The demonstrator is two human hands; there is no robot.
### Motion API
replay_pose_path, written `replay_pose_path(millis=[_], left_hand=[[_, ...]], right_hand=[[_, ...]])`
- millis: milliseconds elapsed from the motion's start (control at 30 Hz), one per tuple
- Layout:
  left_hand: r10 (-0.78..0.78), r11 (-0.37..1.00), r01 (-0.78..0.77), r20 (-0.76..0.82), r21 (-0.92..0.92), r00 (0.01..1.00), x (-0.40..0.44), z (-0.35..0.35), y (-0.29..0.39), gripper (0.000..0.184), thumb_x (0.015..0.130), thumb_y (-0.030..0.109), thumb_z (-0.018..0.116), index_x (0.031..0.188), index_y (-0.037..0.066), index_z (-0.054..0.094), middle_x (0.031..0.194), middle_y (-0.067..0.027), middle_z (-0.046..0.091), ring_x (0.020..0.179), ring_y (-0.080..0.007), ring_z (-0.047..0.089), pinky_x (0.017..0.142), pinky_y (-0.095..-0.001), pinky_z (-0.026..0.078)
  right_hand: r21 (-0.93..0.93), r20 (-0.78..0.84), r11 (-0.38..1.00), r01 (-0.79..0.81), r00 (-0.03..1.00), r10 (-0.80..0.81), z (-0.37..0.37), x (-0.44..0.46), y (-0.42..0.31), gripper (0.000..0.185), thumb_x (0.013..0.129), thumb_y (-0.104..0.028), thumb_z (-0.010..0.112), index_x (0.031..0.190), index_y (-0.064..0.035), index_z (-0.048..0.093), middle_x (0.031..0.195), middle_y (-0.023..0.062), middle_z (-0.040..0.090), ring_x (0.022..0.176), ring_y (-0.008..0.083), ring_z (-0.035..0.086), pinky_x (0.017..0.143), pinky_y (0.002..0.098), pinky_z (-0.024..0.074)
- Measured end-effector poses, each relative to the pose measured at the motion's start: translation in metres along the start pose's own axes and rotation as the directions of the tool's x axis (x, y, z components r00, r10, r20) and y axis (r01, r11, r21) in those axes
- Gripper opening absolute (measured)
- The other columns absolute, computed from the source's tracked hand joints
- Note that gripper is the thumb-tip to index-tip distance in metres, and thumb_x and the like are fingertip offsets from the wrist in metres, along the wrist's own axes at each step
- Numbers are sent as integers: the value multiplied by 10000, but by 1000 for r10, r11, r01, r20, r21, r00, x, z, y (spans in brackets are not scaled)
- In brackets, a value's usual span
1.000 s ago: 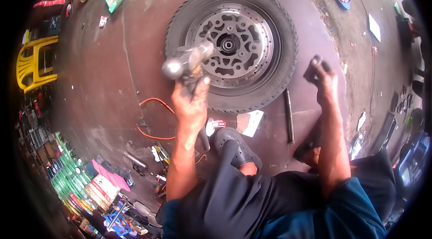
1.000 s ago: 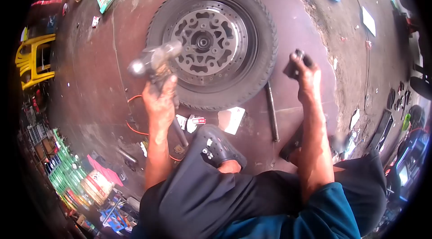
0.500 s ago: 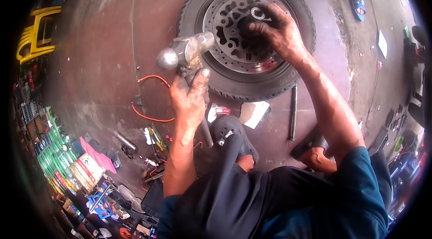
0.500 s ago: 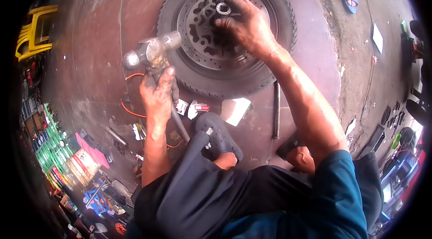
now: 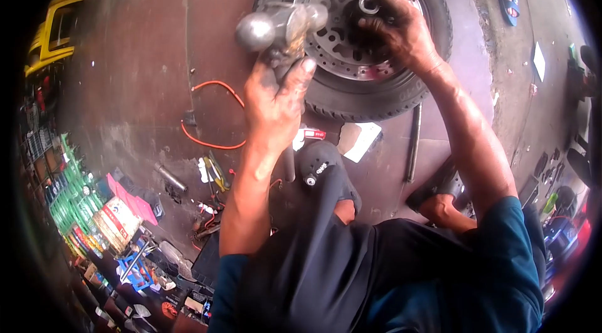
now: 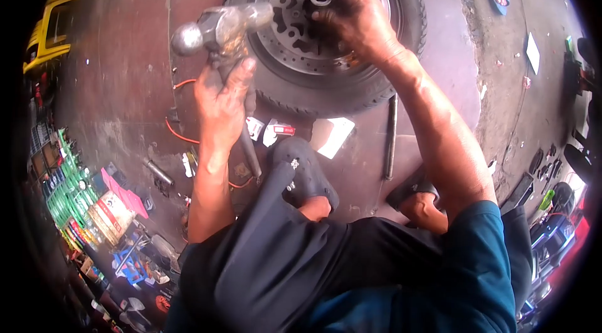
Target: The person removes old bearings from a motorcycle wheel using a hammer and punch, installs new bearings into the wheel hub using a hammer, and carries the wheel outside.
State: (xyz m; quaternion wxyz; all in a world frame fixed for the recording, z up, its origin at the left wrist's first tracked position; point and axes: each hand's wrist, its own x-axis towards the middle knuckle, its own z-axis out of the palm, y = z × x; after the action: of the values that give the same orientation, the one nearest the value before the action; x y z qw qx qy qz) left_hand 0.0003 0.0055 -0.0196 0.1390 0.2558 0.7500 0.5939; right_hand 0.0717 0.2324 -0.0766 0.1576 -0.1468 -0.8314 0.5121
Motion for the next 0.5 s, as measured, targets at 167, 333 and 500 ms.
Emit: replay_pose_path(millis=[167, 333, 500], left_hand=[[-205, 979, 202, 98, 33, 974, 6, 0, 17, 342, 949, 220, 682, 1171, -23, 587, 1005, -100, 671, 892, -180, 628, 818, -310, 487], [-239, 971, 235, 136, 44, 961, 13, 4, 28, 367, 946, 210, 687, 1202, -24, 568, 1054, -127, 695, 947, -194, 649, 868, -315, 497], [-223, 968, 237, 150, -78, 963, 12, 10, 26, 359, 941, 188, 692, 1202, -25, 569, 1050, -126, 700, 958, -181, 645, 875, -309, 496]], right_hand=[[-73, -3, 995, 70, 997, -71, 1, -3, 2, 448, 824, -130, 763, 1241, -56, 617, 1139, 114, 652, 1067, 272, 649, 911, 360, 531], [-18, -41, 997, 68, 997, -69, 4, -4, 2, 464, 822, -155, 769, 1251, -62, 617, 1111, 116, 656, 1066, 276, 649, 912, 369, 520], [45, -9, 998, -33, 999, 34, 1, -6, 0, 475, 849, -147, 742, 1291, -57, 593, 1158, 116, 646, 1120, 242, 616, 950, 374, 489]])
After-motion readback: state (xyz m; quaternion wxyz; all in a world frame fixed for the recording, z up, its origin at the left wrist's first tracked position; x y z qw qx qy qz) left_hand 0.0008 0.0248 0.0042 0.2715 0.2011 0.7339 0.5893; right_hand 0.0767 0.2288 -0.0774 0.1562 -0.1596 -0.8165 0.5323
